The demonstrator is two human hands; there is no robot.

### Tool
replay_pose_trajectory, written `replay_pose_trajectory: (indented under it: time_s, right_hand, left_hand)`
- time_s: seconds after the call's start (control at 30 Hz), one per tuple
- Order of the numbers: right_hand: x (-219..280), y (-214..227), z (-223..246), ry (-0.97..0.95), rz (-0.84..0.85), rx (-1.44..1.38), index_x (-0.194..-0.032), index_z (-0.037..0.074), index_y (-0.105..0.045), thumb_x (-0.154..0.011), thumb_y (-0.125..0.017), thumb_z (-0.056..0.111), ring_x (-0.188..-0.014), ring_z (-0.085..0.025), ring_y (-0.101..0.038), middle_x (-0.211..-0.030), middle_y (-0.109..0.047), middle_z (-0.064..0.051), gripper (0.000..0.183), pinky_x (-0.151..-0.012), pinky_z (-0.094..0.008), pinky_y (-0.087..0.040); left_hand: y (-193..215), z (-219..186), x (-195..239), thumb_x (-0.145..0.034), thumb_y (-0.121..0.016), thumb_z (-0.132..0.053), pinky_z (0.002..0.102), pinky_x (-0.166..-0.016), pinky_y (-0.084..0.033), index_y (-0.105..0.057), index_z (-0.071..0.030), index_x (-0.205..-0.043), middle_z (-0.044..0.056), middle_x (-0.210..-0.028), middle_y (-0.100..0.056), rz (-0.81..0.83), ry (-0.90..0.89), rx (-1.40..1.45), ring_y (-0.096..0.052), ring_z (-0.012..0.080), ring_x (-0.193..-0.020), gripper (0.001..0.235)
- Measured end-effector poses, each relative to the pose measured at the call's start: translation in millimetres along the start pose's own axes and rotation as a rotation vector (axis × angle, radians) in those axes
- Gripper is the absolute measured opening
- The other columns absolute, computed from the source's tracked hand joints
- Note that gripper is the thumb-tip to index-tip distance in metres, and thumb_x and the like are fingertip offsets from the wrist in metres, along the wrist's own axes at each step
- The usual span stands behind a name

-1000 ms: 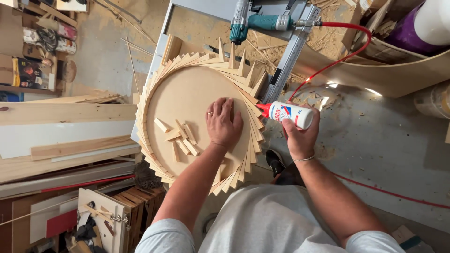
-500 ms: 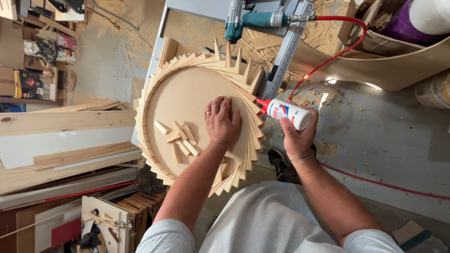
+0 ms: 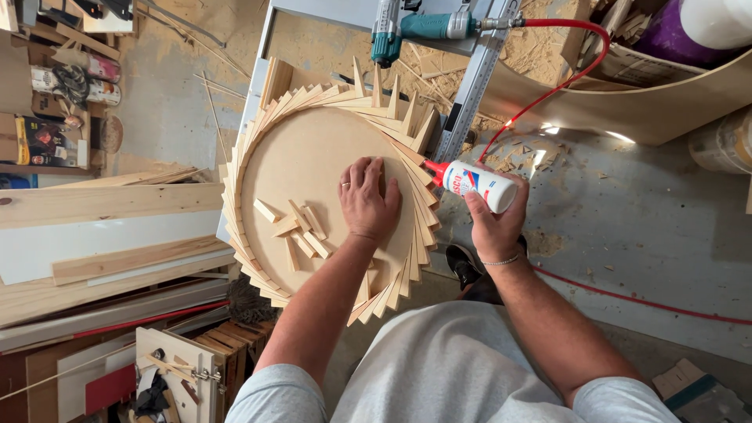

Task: Assembling a circular wooden decorative piece by gluing and nailing small slats to a base

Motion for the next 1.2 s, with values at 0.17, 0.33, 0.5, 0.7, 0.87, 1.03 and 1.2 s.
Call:
replay_pose_trajectory:
  time_s: [0.17,0.33,0.5,0.7,0.87,1.03,1.2]
  right_hand:
    - [1.7,-0.7,-0.5,-0.02,0.01,0.0,-0.125,-0.004,-0.044,-0.094,-0.079,0.012,-0.12,-0.043,-0.063,-0.125,-0.063,-0.031,0.049,-0.099,-0.057,-0.047]
    - [-3.9,3.4,-7.1,-0.03,0.026,-0.017,-0.126,-0.003,-0.042,-0.096,-0.076,0.011,-0.115,-0.042,-0.065,-0.127,-0.061,-0.031,0.047,-0.089,-0.052,-0.054]
    - [-10.2,1.7,-9.0,-0.074,0.068,-0.032,-0.125,-0.003,-0.043,-0.095,-0.077,0.013,-0.105,-0.038,-0.069,-0.124,-0.063,-0.031,0.048,-0.077,-0.046,-0.06]
    - [-23.2,13.1,-42.3,-0.148,0.144,-0.067,-0.124,-0.001,-0.045,-0.097,-0.074,0.015,-0.095,-0.033,-0.069,-0.118,-0.064,-0.027,0.043,-0.069,-0.04,-0.063]
    - [-34.1,5.4,-39.6,-0.202,0.179,-0.139,-0.123,-0.001,-0.047,-0.097,-0.073,0.016,-0.09,-0.033,-0.071,-0.114,-0.065,-0.026,0.041,-0.068,-0.041,-0.064]
    - [-36.8,20.2,-80.8,-0.229,0.186,-0.174,-0.122,-0.001,-0.049,-0.096,-0.074,0.016,-0.09,-0.032,-0.071,-0.112,-0.065,-0.026,0.041,-0.068,-0.04,-0.064]
    - [-42.9,14.8,-73.6,-0.276,0.244,-0.153,-0.121,-0.003,-0.05,-0.094,-0.076,0.014,-0.088,-0.034,-0.072,-0.106,-0.064,-0.026,0.041,-0.065,-0.04,-0.065]
  left_hand:
    - [-0.6,-0.2,1.2,-0.083,-0.068,-0.039,0.045,-0.102,-0.045,-0.064,-0.018,-0.125,0.006,-0.126,-0.058,0.002,0.0,0.005,-0.055,0.0311,-0.121,0.048]
    - [-3.1,2.0,1.4,-0.082,-0.069,-0.039,0.045,-0.102,-0.045,-0.064,-0.018,-0.125,0.005,-0.125,-0.057,0.001,0.002,0.002,-0.055,0.0308,-0.121,0.048]
    - [-5.9,4.6,2.4,-0.08,-0.07,-0.039,0.045,-0.104,-0.044,-0.064,-0.019,-0.125,0.004,-0.127,-0.057,-0.014,0.003,-0.005,-0.054,0.03,-0.122,0.05]
    - [-8.3,6.7,2.2,-0.081,-0.069,-0.04,0.044,-0.105,-0.043,-0.064,-0.019,-0.126,0.004,-0.127,-0.056,-0.001,0.007,0.006,-0.054,0.0301,-0.123,0.05]
    - [-6.1,4.5,1.6,-0.082,-0.069,-0.039,0.044,-0.104,-0.043,-0.064,-0.019,-0.126,0.004,-0.127,-0.056,-0.002,0.007,0.008,-0.053,0.03,-0.123,0.049]
    - [-6.6,4.3,1.5,-0.082,-0.068,-0.039,0.044,-0.104,-0.043,-0.064,-0.019,-0.127,0.004,-0.127,-0.055,0.009,0.011,0.005,-0.053,0.0299,-0.122,0.049]
    - [-5.4,3.1,-0.1,-0.084,-0.068,-0.038,0.044,-0.105,-0.042,-0.064,-0.018,-0.128,0.005,-0.127,-0.056,0.016,0.005,0.01,-0.053,0.0302,-0.123,0.049]
Point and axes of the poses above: each hand's wrist, its own x-axis away from the middle knuckle, its own y-axis out of the back of the hand, z = x × y, the point moved 10 cm from there along -x, towards the middle knuckle
